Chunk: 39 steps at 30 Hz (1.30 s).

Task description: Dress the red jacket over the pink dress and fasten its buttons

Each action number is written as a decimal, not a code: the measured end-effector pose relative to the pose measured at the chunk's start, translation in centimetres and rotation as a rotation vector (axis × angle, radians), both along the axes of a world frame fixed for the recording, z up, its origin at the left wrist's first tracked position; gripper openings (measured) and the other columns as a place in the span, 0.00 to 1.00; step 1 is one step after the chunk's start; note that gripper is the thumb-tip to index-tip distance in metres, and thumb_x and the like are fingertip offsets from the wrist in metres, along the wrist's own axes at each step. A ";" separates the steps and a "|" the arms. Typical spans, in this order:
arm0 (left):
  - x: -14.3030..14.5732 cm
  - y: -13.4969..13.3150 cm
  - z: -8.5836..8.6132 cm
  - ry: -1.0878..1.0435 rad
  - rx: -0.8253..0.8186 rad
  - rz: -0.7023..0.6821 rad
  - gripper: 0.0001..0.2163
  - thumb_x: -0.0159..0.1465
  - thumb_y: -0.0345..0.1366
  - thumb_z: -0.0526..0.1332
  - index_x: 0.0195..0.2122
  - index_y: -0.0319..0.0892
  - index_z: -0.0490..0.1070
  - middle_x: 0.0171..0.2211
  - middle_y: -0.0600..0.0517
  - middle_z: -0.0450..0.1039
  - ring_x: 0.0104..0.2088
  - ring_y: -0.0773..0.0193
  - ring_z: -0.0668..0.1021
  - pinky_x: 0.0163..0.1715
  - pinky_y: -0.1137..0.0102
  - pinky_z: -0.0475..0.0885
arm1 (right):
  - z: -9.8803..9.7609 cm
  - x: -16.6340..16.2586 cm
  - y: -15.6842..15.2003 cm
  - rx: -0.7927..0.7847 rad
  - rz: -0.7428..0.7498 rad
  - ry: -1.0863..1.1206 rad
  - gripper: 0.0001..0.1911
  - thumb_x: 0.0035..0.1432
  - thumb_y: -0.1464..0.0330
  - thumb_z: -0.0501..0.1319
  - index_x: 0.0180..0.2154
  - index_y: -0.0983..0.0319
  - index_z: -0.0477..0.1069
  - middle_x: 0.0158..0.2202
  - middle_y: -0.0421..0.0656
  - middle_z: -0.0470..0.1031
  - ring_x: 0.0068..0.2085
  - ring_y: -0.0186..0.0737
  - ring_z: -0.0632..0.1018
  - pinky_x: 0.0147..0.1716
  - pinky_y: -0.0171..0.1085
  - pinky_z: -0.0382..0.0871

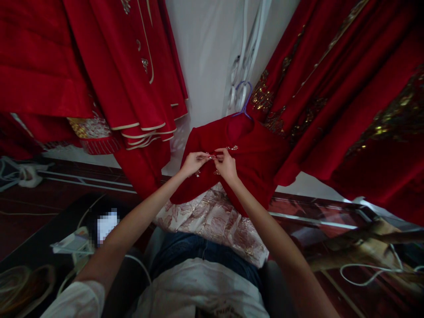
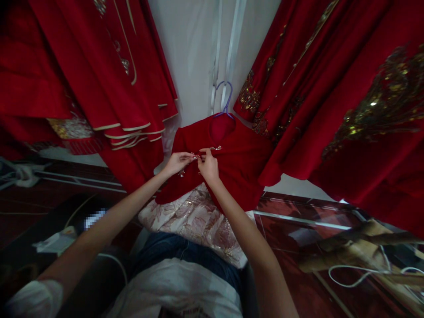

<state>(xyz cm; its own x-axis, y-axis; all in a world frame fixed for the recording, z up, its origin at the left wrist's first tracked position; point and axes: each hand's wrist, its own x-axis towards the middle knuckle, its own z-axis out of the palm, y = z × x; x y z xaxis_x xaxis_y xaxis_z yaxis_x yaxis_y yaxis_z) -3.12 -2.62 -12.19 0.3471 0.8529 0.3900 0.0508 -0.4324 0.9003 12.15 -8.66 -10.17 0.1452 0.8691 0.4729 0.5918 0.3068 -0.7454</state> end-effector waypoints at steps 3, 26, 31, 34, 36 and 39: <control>-1.7 -1.3 0.2 0.112 0.055 -0.002 0.12 0.57 0.30 0.62 0.43 0.37 0.74 0.36 0.47 0.79 0.35 0.65 0.79 0.41 0.68 0.74 | -0.8 1.0 -2.2 -0.085 0.131 0.119 0.16 0.52 0.75 0.62 0.43 0.60 0.68 0.42 0.44 0.77 0.43 0.38 0.79 0.42 0.38 0.75; -4.6 -8.0 -4.7 0.343 0.271 0.156 0.06 0.63 0.32 0.58 0.41 0.43 0.69 0.36 0.52 0.70 0.35 0.69 0.76 0.34 0.74 0.74 | -5.4 0.7 -7.8 -0.004 -0.080 -0.338 0.13 0.54 0.75 0.56 0.43 0.63 0.65 0.41 0.50 0.67 0.43 0.46 0.72 0.47 0.46 0.69; -4.6 -8.3 -4.5 0.418 0.430 0.201 0.06 0.65 0.33 0.57 0.42 0.43 0.71 0.36 0.52 0.70 0.36 0.67 0.76 0.41 0.69 0.74 | -5.7 1.4 -7.4 -0.047 -0.122 -0.344 0.11 0.50 0.74 0.58 0.39 0.63 0.64 0.37 0.48 0.69 0.36 0.44 0.72 0.40 0.43 0.70; -4.5 -8.6 -4.2 0.438 0.450 0.218 0.05 0.65 0.34 0.57 0.40 0.42 0.71 0.36 0.51 0.72 0.36 0.66 0.77 0.42 0.68 0.74 | -5.8 1.7 -7.3 -0.055 -0.086 -0.302 0.10 0.48 0.73 0.60 0.35 0.61 0.63 0.32 0.43 0.68 0.31 0.40 0.72 0.36 0.39 0.68; -4.5 -8.8 -3.8 0.443 0.444 0.225 0.05 0.64 0.33 0.58 0.40 0.42 0.71 0.35 0.51 0.73 0.36 0.66 0.77 0.41 0.68 0.74 | -5.5 1.9 -7.2 -0.061 -0.058 -0.233 0.11 0.46 0.72 0.61 0.34 0.60 0.62 0.29 0.40 0.68 0.30 0.38 0.72 0.33 0.37 0.68; -4.4 -9.3 -2.9 0.394 0.388 0.215 0.05 0.61 0.32 0.60 0.38 0.41 0.72 0.34 0.52 0.74 0.33 0.67 0.77 0.38 0.70 0.75 | -4.0 2.4 -7.4 -0.128 -0.014 -0.085 0.12 0.44 0.71 0.62 0.34 0.60 0.64 0.27 0.38 0.70 0.28 0.36 0.73 0.31 0.35 0.67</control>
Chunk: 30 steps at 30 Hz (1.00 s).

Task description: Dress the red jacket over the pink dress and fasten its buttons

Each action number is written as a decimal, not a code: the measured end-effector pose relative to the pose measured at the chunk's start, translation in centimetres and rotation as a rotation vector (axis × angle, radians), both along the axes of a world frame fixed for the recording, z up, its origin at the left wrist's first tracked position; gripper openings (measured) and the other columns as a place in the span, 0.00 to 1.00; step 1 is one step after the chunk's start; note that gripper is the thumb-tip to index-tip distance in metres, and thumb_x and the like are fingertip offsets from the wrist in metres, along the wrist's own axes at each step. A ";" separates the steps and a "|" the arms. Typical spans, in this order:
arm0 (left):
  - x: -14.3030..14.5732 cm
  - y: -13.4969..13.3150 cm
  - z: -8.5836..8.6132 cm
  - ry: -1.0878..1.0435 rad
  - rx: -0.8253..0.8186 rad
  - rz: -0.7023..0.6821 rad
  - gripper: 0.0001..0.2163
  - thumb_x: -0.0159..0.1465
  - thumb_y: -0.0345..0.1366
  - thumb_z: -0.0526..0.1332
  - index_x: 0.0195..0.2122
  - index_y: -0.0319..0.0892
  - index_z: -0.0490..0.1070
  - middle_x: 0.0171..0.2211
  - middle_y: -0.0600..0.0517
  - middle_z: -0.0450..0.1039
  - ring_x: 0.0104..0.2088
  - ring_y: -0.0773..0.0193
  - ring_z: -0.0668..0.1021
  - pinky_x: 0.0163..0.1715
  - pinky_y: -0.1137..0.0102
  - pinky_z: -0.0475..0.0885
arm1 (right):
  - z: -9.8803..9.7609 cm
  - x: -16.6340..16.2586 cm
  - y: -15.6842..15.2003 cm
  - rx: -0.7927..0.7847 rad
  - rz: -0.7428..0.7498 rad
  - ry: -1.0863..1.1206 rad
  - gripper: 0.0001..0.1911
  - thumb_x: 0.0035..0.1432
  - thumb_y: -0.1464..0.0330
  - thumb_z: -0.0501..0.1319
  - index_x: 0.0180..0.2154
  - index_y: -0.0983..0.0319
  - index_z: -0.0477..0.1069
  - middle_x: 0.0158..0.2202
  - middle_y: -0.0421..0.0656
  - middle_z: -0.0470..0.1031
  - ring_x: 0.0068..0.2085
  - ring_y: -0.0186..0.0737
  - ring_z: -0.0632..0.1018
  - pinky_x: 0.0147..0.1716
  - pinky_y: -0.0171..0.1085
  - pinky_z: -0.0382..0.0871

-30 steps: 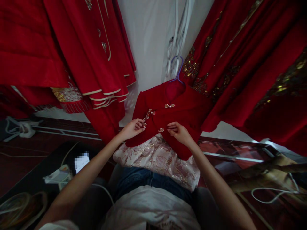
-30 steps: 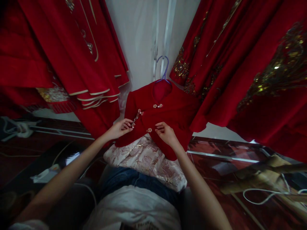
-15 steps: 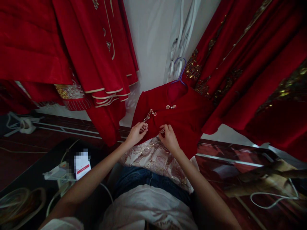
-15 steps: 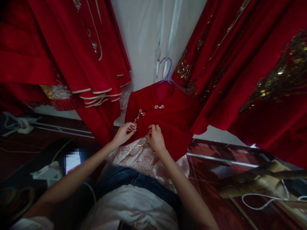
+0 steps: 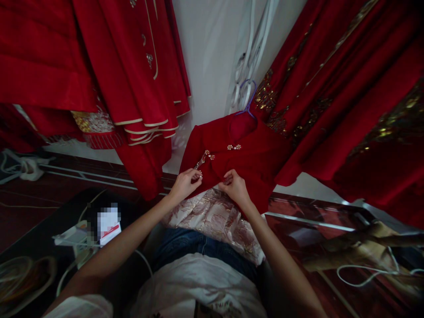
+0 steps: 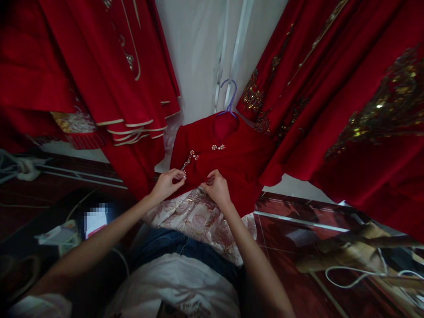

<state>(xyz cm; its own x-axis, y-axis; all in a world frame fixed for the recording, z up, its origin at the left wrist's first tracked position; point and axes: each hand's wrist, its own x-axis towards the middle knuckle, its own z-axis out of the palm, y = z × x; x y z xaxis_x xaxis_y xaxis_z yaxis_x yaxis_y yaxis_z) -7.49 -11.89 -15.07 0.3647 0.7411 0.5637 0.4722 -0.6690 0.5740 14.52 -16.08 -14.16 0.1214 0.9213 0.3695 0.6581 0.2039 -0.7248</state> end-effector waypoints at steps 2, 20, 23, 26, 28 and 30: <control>0.3 -0.7 0.9 -0.071 -0.082 -0.038 0.05 0.58 0.31 0.62 0.36 0.40 0.73 0.32 0.52 0.76 0.31 0.68 0.78 0.36 0.72 0.75 | 1.7 0.4 -0.5 -0.063 0.043 0.095 0.12 0.43 0.70 0.63 0.33 0.61 0.65 0.27 0.38 0.71 0.28 0.35 0.73 0.30 0.34 0.67; 2.2 -0.5 -1.3 -0.533 -0.585 -0.174 0.11 0.52 0.35 0.68 0.35 0.36 0.76 0.34 0.47 0.80 0.34 0.63 0.81 0.43 0.65 0.76 | -0.2 -3.1 -0.4 0.027 0.229 0.219 0.07 0.56 0.72 0.58 0.39 0.61 0.70 0.39 0.44 0.72 0.35 0.33 0.76 0.38 0.35 0.75; 2.3 -0.7 -1.0 -0.541 -0.602 -0.182 0.13 0.51 0.35 0.69 0.37 0.36 0.76 0.35 0.46 0.80 0.36 0.63 0.81 0.45 0.63 0.76 | 0.3 -3.1 -0.7 0.067 0.190 0.201 0.06 0.57 0.72 0.57 0.38 0.61 0.70 0.38 0.43 0.72 0.36 0.33 0.76 0.37 0.34 0.75; 2.3 -0.8 -1.0 -0.540 -0.628 -0.191 0.15 0.51 0.37 0.70 0.38 0.36 0.77 0.38 0.45 0.80 0.37 0.61 0.82 0.47 0.62 0.75 | 0.7 -3.3 -1.1 0.101 0.169 0.161 0.06 0.58 0.73 0.56 0.38 0.61 0.71 0.38 0.43 0.71 0.36 0.34 0.76 0.36 0.34 0.74; 2.3 -0.8 -1.0 -0.538 -0.632 -0.182 0.16 0.50 0.39 0.70 0.39 0.36 0.77 0.38 0.44 0.80 0.38 0.60 0.82 0.47 0.61 0.75 | 0.9 -3.7 -1.4 0.123 0.155 0.118 0.06 0.59 0.73 0.55 0.37 0.61 0.70 0.38 0.43 0.70 0.36 0.34 0.75 0.37 0.34 0.74; 2.3 -0.9 -1.1 -0.528 -0.621 -0.162 0.16 0.51 0.40 0.70 0.38 0.36 0.77 0.37 0.44 0.81 0.38 0.60 0.82 0.47 0.61 0.76 | 1.1 -4.0 -1.7 0.136 0.149 0.065 0.07 0.59 0.74 0.54 0.37 0.60 0.70 0.39 0.44 0.70 0.37 0.36 0.75 0.38 0.36 0.74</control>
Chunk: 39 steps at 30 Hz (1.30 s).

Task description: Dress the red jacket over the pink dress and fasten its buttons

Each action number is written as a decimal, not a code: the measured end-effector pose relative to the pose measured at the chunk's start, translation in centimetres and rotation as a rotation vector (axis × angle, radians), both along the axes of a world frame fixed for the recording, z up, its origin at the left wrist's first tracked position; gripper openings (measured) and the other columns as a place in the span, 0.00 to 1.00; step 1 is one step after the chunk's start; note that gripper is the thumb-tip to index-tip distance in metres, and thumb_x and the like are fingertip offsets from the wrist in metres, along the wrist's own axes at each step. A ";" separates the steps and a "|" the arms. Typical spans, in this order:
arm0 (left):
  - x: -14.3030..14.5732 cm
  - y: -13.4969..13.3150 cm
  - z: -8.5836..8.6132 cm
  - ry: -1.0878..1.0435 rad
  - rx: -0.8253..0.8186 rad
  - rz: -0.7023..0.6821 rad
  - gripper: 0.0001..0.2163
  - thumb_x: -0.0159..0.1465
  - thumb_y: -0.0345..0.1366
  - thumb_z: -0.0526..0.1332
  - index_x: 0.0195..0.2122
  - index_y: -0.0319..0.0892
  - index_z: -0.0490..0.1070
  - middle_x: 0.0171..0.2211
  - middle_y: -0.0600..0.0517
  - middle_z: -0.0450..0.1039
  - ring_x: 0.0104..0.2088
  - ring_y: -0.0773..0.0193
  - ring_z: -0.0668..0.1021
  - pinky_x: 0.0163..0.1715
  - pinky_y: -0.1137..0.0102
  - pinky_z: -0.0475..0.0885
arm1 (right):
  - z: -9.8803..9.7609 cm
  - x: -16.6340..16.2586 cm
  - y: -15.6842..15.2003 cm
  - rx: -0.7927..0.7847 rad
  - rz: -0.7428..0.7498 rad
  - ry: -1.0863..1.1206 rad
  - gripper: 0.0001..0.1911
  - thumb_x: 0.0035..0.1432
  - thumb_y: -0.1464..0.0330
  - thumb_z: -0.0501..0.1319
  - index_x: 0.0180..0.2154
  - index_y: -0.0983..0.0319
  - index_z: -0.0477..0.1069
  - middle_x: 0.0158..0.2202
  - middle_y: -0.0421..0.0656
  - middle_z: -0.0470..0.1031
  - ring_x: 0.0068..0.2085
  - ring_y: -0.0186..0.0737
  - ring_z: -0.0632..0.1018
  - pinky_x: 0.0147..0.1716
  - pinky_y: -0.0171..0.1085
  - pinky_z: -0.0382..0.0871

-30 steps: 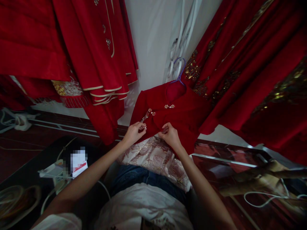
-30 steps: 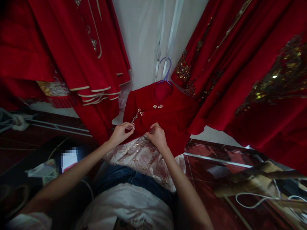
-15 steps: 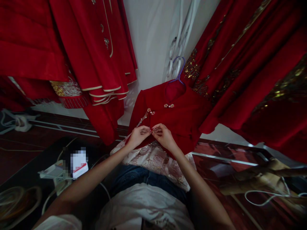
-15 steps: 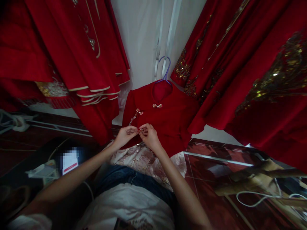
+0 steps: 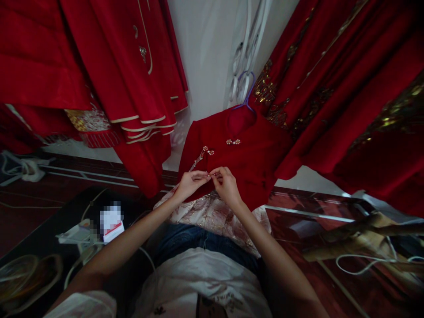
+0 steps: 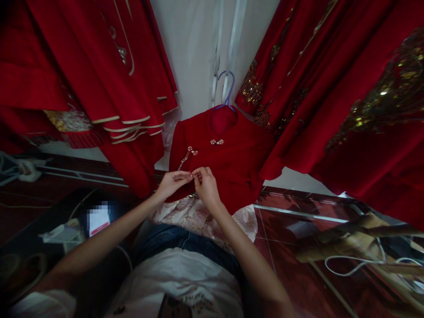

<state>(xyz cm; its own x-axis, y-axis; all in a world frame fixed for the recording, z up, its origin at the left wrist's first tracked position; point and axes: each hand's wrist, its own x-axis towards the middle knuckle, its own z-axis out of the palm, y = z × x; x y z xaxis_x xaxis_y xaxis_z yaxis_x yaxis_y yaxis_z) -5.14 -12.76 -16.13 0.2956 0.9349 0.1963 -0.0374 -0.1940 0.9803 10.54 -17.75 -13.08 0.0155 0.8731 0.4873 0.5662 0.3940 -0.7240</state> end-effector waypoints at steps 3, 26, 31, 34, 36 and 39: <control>0.0 -0.1 0.0 0.002 0.022 0.026 0.14 0.51 0.38 0.70 0.36 0.36 0.78 0.36 0.45 0.81 0.37 0.60 0.82 0.46 0.62 0.76 | 0.2 -0.3 -0.4 0.017 -0.004 -0.066 0.08 0.60 0.75 0.53 0.38 0.60 0.69 0.40 0.45 0.69 0.37 0.37 0.75 0.40 0.37 0.73; -2.7 1.3 3.9 0.240 0.432 0.226 0.05 0.60 0.34 0.62 0.36 0.41 0.74 0.33 0.52 0.70 0.29 0.71 0.71 0.29 0.75 0.68 | 4.4 4.6 -0.4 0.065 -0.148 -0.023 0.08 0.61 0.67 0.56 0.39 0.60 0.72 0.39 0.44 0.76 0.31 0.36 0.78 0.34 0.37 0.73; -1.8 0.0 3.0 0.499 0.521 0.086 0.07 0.62 0.36 0.61 0.40 0.45 0.76 0.37 0.50 0.68 0.35 0.65 0.73 0.34 0.71 0.71 | 4.1 4.5 -0.4 -0.004 -0.078 0.017 0.07 0.60 0.67 0.57 0.39 0.59 0.71 0.34 0.41 0.77 0.31 0.36 0.78 0.33 0.35 0.73; -1.1 -0.8 1.9 0.700 0.694 0.102 0.10 0.64 0.37 0.59 0.46 0.47 0.74 0.40 0.49 0.67 0.41 0.60 0.71 0.42 0.65 0.71 | 2.3 3.8 0.2 -0.081 -0.021 -0.058 0.06 0.59 0.68 0.58 0.39 0.58 0.71 0.32 0.40 0.77 0.30 0.35 0.78 0.33 0.35 0.72; -1.0 -1.2 1.5 0.818 0.806 0.115 0.11 0.65 0.37 0.57 0.47 0.46 0.72 0.42 0.48 0.66 0.44 0.58 0.70 0.44 0.63 0.70 | 0.9 3.4 0.6 -0.122 -0.017 -0.114 0.07 0.58 0.68 0.59 0.40 0.59 0.70 0.32 0.41 0.77 0.32 0.36 0.78 0.35 0.36 0.72; -0.9 -1.4 1.3 0.919 0.919 0.092 0.09 0.67 0.36 0.54 0.45 0.44 0.71 0.42 0.47 0.66 0.43 0.57 0.69 0.44 0.63 0.69 | -1.0 2.9 1.1 -0.172 -0.002 -0.164 0.09 0.55 0.68 0.62 0.39 0.62 0.67 0.33 0.44 0.75 0.34 0.37 0.77 0.36 0.37 0.72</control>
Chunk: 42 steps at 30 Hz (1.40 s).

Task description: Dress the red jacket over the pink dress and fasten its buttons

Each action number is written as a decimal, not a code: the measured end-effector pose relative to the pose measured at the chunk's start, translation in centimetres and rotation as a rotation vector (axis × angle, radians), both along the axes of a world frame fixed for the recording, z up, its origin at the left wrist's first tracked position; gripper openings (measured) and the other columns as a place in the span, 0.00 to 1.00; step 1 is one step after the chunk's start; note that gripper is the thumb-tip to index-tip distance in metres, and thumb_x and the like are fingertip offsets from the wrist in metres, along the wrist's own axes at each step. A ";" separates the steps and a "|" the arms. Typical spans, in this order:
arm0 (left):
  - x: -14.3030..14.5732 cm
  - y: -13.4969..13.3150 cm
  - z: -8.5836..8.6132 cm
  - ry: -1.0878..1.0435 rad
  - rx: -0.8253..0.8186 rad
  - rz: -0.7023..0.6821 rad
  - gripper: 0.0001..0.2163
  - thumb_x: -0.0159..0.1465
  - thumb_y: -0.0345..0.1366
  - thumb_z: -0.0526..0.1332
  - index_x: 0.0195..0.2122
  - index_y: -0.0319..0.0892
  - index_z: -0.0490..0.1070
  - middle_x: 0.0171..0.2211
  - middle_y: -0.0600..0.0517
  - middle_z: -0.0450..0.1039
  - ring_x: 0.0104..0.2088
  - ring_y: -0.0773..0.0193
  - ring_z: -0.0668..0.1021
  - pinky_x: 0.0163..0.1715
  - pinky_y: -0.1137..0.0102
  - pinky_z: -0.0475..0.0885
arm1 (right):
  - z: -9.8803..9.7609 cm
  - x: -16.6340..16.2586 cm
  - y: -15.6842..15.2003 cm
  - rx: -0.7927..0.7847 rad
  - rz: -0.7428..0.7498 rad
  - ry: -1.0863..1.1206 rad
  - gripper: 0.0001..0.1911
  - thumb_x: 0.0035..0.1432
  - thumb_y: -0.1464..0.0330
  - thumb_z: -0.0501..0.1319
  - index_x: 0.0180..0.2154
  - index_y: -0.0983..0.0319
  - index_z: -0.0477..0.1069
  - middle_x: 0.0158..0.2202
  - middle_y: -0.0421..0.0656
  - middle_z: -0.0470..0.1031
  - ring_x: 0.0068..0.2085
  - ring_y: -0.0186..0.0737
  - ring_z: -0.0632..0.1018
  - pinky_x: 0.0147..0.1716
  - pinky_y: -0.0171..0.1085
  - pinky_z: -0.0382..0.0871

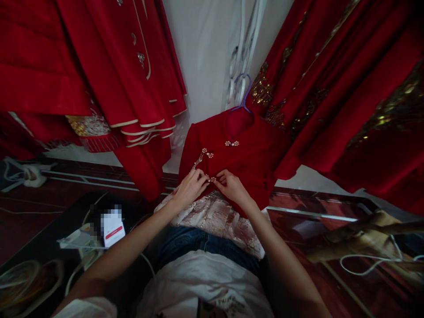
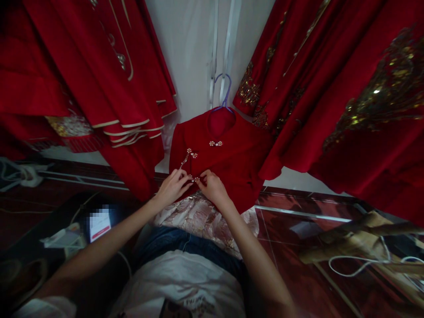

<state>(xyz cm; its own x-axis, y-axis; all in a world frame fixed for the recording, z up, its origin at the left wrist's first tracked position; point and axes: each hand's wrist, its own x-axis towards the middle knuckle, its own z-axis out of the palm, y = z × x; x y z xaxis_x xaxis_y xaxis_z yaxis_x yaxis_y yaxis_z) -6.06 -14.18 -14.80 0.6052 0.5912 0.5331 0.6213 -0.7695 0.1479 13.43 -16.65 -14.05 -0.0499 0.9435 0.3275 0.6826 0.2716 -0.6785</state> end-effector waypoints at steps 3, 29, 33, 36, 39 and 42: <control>0.1 0.0 -0.1 -0.006 -0.001 -0.026 0.08 0.68 0.35 0.52 0.43 0.42 0.69 0.42 0.47 0.67 0.43 0.57 0.69 0.45 0.62 0.69 | -1.1 -0.4 0.2 -0.025 0.024 0.016 0.10 0.54 0.69 0.63 0.37 0.62 0.64 0.32 0.43 0.74 0.33 0.36 0.76 0.34 0.36 0.71; 1.2 8.5 7.1 0.130 0.242 -0.063 0.10 0.66 0.36 0.55 0.42 0.42 0.76 0.52 0.43 0.65 0.52 0.51 0.66 0.51 0.56 0.64 | 3.8 3.3 -1.1 -0.190 0.269 0.225 0.11 0.47 0.68 0.65 0.29 0.60 0.62 0.26 0.36 0.70 0.27 0.32 0.72 0.28 0.32 0.66; 1.0 10.2 8.7 0.254 0.246 -0.238 0.08 0.65 0.36 0.58 0.40 0.42 0.76 0.45 0.46 0.72 0.49 0.56 0.69 0.55 0.57 0.60 | 3.3 3.0 -0.9 -0.194 0.268 0.236 0.11 0.46 0.67 0.65 0.28 0.60 0.62 0.26 0.37 0.70 0.28 0.32 0.72 0.29 0.33 0.67; 1.4 11.2 9.1 0.327 0.277 -0.299 0.09 0.65 0.34 0.56 0.40 0.42 0.76 0.37 0.49 0.76 0.43 0.60 0.72 0.58 0.58 0.56 | 3.1 2.7 -0.8 -0.175 0.246 0.237 0.11 0.46 0.68 0.64 0.29 0.60 0.62 0.27 0.37 0.70 0.28 0.32 0.72 0.29 0.33 0.66; 2.2 11.6 9.0 0.325 0.318 -0.289 0.10 0.66 0.33 0.54 0.40 0.43 0.77 0.34 0.50 0.77 0.38 0.62 0.74 0.59 0.57 0.53 | 3.4 2.7 -0.9 -0.171 0.240 0.247 0.11 0.45 0.68 0.64 0.28 0.60 0.62 0.26 0.36 0.69 0.27 0.32 0.71 0.28 0.33 0.65; 3.3 11.7 9.2 0.280 0.300 -0.262 0.11 0.66 0.33 0.54 0.39 0.44 0.77 0.32 0.52 0.78 0.36 0.62 0.74 0.59 0.56 0.51 | 4.0 3.1 -1.2 -0.185 0.257 0.254 0.11 0.46 0.68 0.64 0.28 0.60 0.62 0.26 0.36 0.68 0.27 0.31 0.71 0.28 0.32 0.65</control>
<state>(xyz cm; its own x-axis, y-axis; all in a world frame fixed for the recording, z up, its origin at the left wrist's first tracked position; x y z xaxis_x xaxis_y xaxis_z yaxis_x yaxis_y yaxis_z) -2.75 -2.44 -5.60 0.8578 0.2446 0.4521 0.3851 -0.8884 -0.2500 16.54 -17.83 -10.01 -0.2311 0.9550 0.1858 0.4132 0.2692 -0.8700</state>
